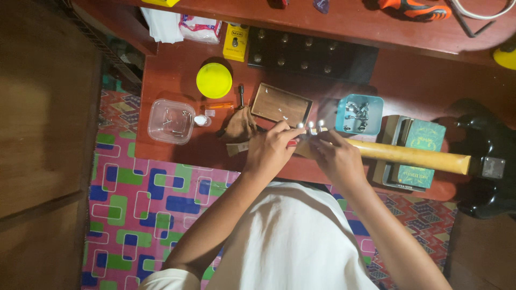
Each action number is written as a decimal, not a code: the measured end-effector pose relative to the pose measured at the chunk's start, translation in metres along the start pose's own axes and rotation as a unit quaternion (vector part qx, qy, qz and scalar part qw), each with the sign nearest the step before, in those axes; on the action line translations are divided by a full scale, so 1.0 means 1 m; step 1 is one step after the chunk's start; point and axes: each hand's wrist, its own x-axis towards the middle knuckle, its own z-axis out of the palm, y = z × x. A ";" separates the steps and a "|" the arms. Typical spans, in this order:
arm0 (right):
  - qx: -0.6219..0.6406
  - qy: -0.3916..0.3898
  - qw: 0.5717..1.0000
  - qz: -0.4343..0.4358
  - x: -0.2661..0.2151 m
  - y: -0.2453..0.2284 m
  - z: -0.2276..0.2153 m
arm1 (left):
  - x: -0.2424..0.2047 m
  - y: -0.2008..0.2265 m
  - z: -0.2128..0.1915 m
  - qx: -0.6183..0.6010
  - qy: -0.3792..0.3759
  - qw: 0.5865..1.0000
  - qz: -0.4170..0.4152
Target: The person installs tuning pegs onto a guitar headstock. They pick up each tuning peg from a container, place it into a hole on the headstock, and tighten it using a screwdriver. The person repeats this process for all six tuning pegs.
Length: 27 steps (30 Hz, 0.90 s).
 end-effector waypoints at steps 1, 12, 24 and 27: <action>0.000 -0.001 1.000 -0.001 -0.001 -0.001 -0.001 | 0.000 0.000 0.000 0.000 0.000 1.000 -0.001; 0.140 0.072 0.985 0.063 0.000 0.001 0.015 | 0.000 -0.002 0.002 -0.013 -0.004 1.000 0.000; 0.257 0.068 0.956 0.122 0.003 0.000 -0.008 | -0.005 0.001 -0.001 -0.030 -0.017 0.998 -0.043; 0.475 0.017 0.859 0.190 -0.010 -0.016 -0.044 | -0.019 0.025 -0.024 -0.162 0.059 0.985 -0.027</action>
